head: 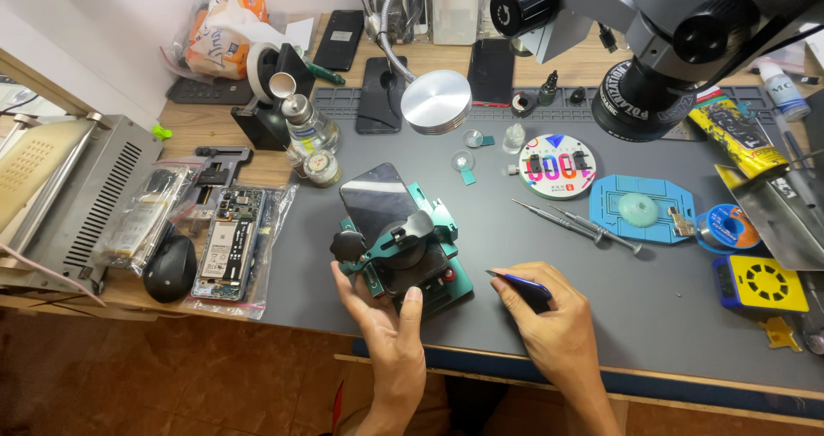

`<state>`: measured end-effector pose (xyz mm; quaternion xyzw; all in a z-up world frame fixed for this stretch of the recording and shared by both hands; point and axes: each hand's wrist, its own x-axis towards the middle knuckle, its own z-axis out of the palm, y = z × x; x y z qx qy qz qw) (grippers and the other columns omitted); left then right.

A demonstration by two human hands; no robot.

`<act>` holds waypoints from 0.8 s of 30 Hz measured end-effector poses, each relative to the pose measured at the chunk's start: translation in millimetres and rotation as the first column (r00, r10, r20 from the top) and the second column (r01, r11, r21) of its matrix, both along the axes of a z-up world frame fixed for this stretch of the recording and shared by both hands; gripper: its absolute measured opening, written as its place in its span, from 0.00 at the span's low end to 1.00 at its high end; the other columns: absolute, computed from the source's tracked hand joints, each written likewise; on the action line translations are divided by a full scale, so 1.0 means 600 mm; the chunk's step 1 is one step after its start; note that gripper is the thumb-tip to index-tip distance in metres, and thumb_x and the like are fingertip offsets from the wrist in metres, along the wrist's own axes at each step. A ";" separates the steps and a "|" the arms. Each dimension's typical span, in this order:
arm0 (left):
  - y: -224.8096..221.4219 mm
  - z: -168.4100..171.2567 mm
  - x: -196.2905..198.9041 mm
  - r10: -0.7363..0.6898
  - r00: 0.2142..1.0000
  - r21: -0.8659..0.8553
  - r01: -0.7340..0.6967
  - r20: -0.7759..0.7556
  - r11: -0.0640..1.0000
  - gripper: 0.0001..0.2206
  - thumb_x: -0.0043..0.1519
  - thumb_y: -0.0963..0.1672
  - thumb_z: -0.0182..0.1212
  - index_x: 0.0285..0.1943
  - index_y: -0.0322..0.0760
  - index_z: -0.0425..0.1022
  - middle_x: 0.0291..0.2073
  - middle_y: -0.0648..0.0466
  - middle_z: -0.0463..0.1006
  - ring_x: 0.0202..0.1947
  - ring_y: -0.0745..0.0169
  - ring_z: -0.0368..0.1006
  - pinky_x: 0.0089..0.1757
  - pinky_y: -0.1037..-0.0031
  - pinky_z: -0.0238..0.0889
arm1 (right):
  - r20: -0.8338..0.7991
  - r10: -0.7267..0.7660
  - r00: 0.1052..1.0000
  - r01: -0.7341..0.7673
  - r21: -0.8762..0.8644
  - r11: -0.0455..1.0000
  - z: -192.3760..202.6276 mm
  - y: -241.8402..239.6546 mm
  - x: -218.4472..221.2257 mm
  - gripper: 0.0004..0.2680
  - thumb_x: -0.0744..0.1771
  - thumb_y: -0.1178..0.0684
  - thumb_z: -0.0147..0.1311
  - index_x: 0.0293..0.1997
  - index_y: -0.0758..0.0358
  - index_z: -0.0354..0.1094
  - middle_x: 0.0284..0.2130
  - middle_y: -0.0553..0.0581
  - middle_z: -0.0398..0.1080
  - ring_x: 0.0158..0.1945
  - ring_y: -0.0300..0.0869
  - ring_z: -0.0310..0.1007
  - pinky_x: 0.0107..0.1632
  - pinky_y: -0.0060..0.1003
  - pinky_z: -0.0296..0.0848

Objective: The person secures a smartphone in a green repair clamp on a workbench. They then use a blue plastic pry tool to carefully separate the screen from the phone's frame, working along the edges to release the adhesive.

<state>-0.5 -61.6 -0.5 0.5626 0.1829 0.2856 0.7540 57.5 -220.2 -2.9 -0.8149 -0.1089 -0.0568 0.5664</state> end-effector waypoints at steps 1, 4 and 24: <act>0.000 0.000 0.000 0.003 1.000 -0.001 -0.003 0.002 1.000 0.45 0.62 0.41 0.56 0.83 0.47 0.24 0.77 0.49 0.51 0.69 0.55 0.61 0.66 0.63 0.53 | 0.002 0.003 1.000 -0.003 -0.001 1.000 0.001 0.000 -0.001 0.03 0.65 0.56 0.64 0.39 0.58 0.83 0.36 0.50 0.81 0.42 0.36 0.80 0.50 0.29 0.74; 0.001 -0.001 0.001 0.008 1.000 -0.027 -0.008 0.002 1.000 0.45 0.62 0.41 0.56 0.83 0.47 0.25 0.76 0.48 0.53 0.68 0.56 0.62 0.66 0.63 0.54 | 0.005 0.008 1.000 -0.008 -0.021 1.000 0.003 0.001 -0.001 0.03 0.65 0.55 0.63 0.39 0.58 0.82 0.36 0.49 0.81 0.41 0.36 0.80 0.49 0.29 0.74; 0.149 0.008 -0.021 -0.299 0.954 0.290 0.291 -0.015 0.912 0.29 0.62 0.43 0.57 0.75 0.33 0.57 0.75 0.43 0.53 0.72 0.52 0.61 0.67 0.63 0.60 | -0.371 -0.210 0.905 0.206 -0.052 0.977 0.012 0.018 0.003 0.04 0.66 0.55 0.64 0.40 0.61 0.82 0.37 0.48 0.83 0.43 0.34 0.79 0.51 0.25 0.73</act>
